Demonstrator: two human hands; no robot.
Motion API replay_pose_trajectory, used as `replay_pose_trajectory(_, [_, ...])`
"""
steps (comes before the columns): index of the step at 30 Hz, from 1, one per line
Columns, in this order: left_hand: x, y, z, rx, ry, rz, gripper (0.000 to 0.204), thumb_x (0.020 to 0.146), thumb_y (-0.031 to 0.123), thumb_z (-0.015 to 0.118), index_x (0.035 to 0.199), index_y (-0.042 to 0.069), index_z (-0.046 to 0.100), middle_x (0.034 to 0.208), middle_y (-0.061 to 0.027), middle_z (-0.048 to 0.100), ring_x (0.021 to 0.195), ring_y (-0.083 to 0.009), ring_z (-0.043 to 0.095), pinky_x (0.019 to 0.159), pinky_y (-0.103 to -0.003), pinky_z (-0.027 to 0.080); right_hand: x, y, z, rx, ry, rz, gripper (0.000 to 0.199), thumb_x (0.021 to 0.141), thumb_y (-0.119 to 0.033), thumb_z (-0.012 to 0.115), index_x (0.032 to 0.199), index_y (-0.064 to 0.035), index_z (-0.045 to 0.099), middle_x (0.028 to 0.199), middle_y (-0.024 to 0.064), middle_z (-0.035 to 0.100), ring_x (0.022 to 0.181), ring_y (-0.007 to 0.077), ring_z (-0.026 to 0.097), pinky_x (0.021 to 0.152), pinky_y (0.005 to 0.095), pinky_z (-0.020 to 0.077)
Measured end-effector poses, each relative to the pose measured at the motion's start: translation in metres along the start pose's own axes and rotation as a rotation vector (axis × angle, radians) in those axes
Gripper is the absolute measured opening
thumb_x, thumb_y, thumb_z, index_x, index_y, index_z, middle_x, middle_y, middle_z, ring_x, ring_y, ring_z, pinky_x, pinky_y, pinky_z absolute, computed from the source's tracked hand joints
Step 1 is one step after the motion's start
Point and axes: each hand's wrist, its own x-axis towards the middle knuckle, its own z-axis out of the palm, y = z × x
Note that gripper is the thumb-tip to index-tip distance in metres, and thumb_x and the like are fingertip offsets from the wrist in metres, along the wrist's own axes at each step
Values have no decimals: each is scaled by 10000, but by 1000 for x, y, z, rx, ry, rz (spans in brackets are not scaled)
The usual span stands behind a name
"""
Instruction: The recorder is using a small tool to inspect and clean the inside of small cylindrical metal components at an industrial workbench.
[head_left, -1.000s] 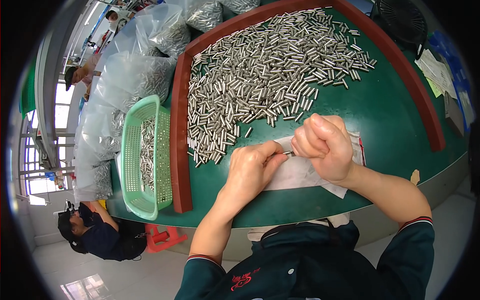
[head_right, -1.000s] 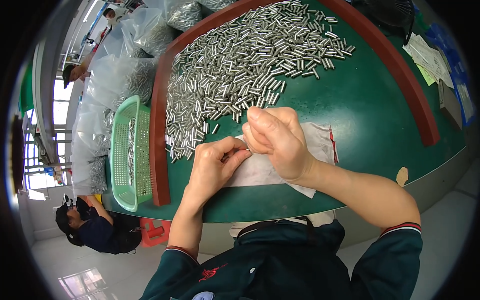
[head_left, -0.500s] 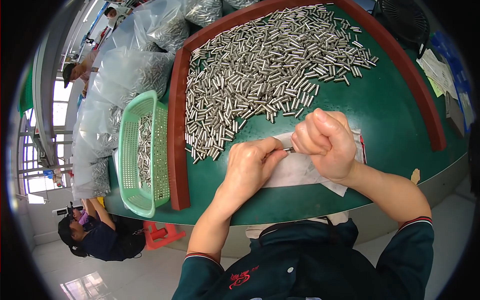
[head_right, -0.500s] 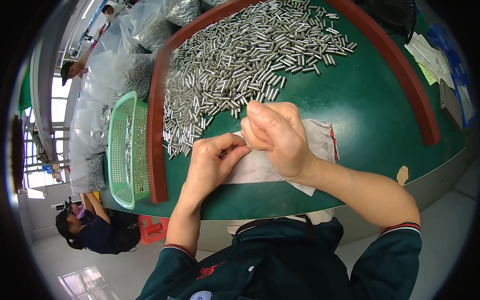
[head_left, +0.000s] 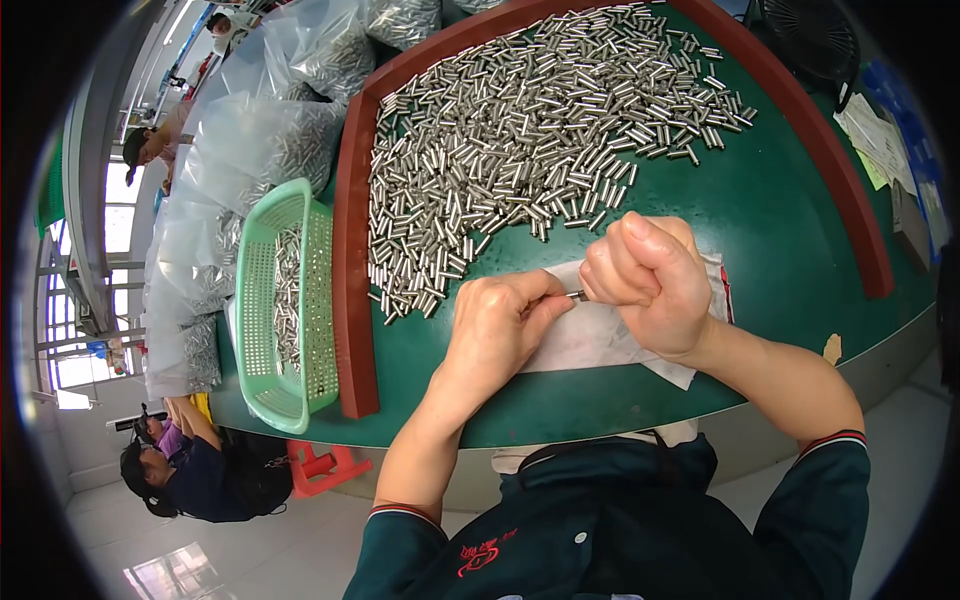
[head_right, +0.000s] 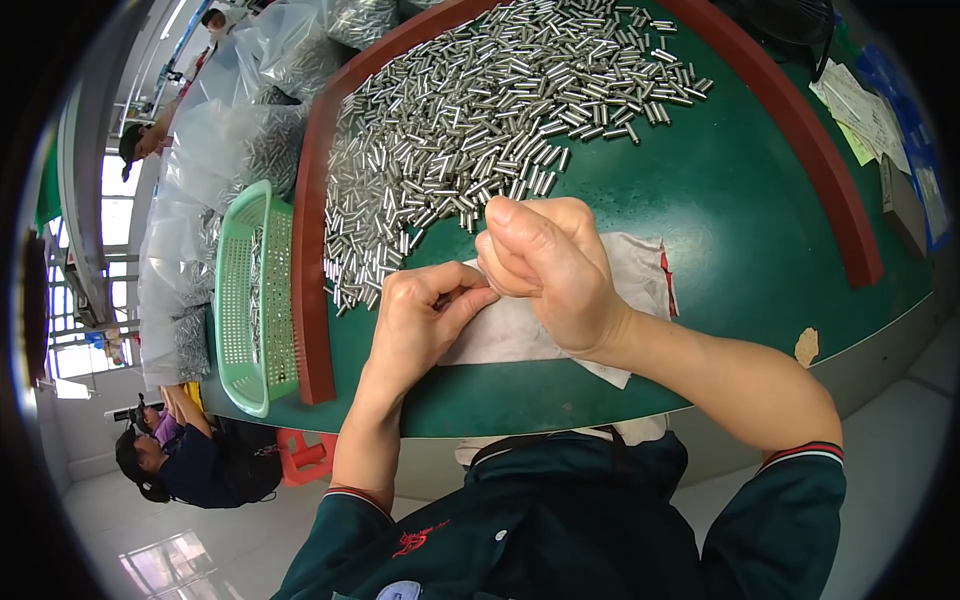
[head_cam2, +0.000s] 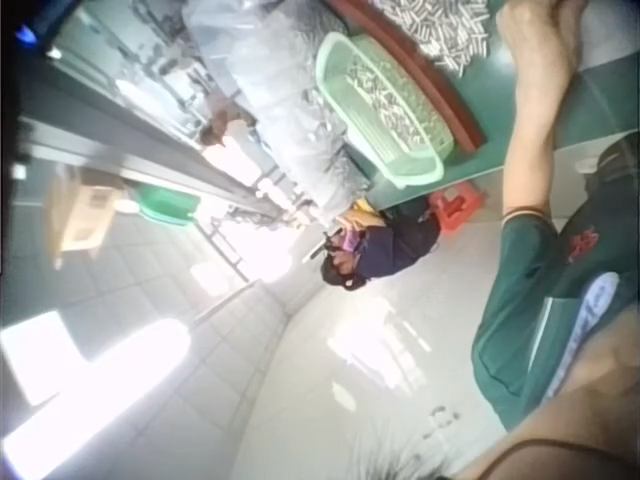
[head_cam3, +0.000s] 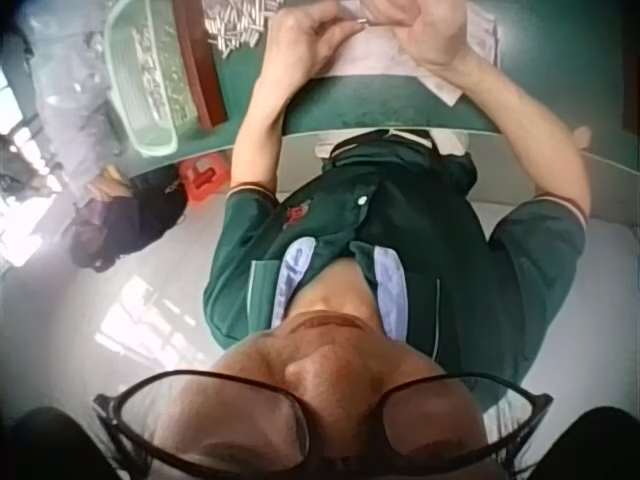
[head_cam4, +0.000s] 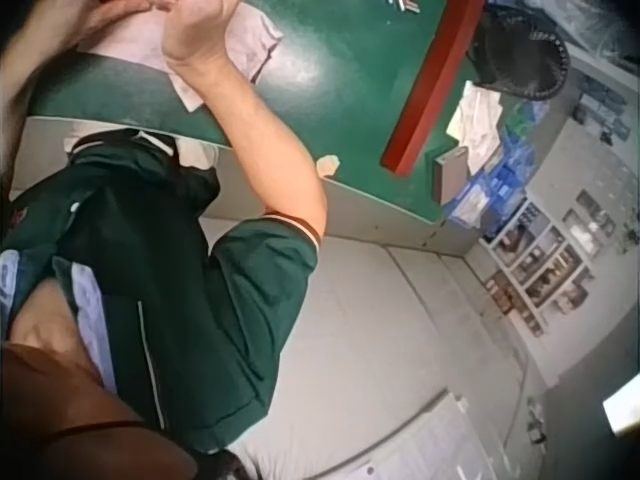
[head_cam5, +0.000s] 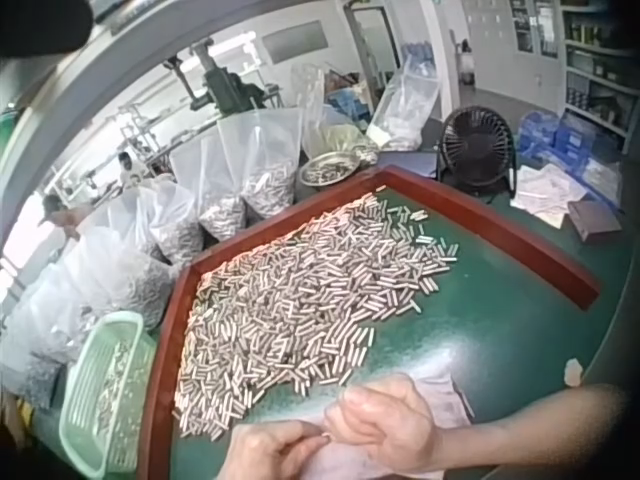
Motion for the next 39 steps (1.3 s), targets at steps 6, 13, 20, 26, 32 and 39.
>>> replay_pose_trajectory(6, [2,3,-1,-13,-10,-43,81,681,76,656,701,16,606,521,-119,522,443,-252,506,434,-321,389,-1,-2,5,-55,10,15,435,891,-210,332,475,-117,241,410,-26,233,397,78,179,412,241,185])
replay_pose_trajectory(13, [2,3,-3,-5,-34,-72,86,685,79,659,686,13,604,497,-106,511,416,-231,492,423,-315,384,-1,1,10,-123,6,-11,415,881,-191,346,489,-103,238,427,-25,234,425,78,199,433,242,198])
replay_pose_trajectory(20, [2,7,0,25,-36,-69,91,684,81,666,684,12,605,492,-94,519,404,-194,491,422,-303,388,-4,0,6,-176,3,-31,401,861,-188,408,498,-71,281,470,-38,281,453,49,236,420,239,204])
replay_pose_trajectory(26, [0,4,1,41,0,-49,97,685,91,670,690,20,605,494,-87,521,407,-187,488,417,-290,383,0,-8,2,-68,33,-21,431,881,-229,349,482,-115,234,412,-23,245,402,78,187,414,245,187])
replay_pose_trajectory(32, [1,-2,-11,-750,-22,-243,99,795,117,604,775,32,557,618,14,506,510,-30,394,460,-178,320,-2,-8,-1,-109,43,25,440,886,-229,347,477,-121,228,408,-25,234,396,80,176,409,246,180])
replay_pose_trajectory(39, [4,-25,-21,-1668,-128,-438,70,837,113,549,856,50,523,778,-58,549,487,-24,312,445,-152,261,-1,-5,-1,-9,24,36,427,878,-191,388,488,-106,237,427,-35,247,405,56,200,409,229,172])
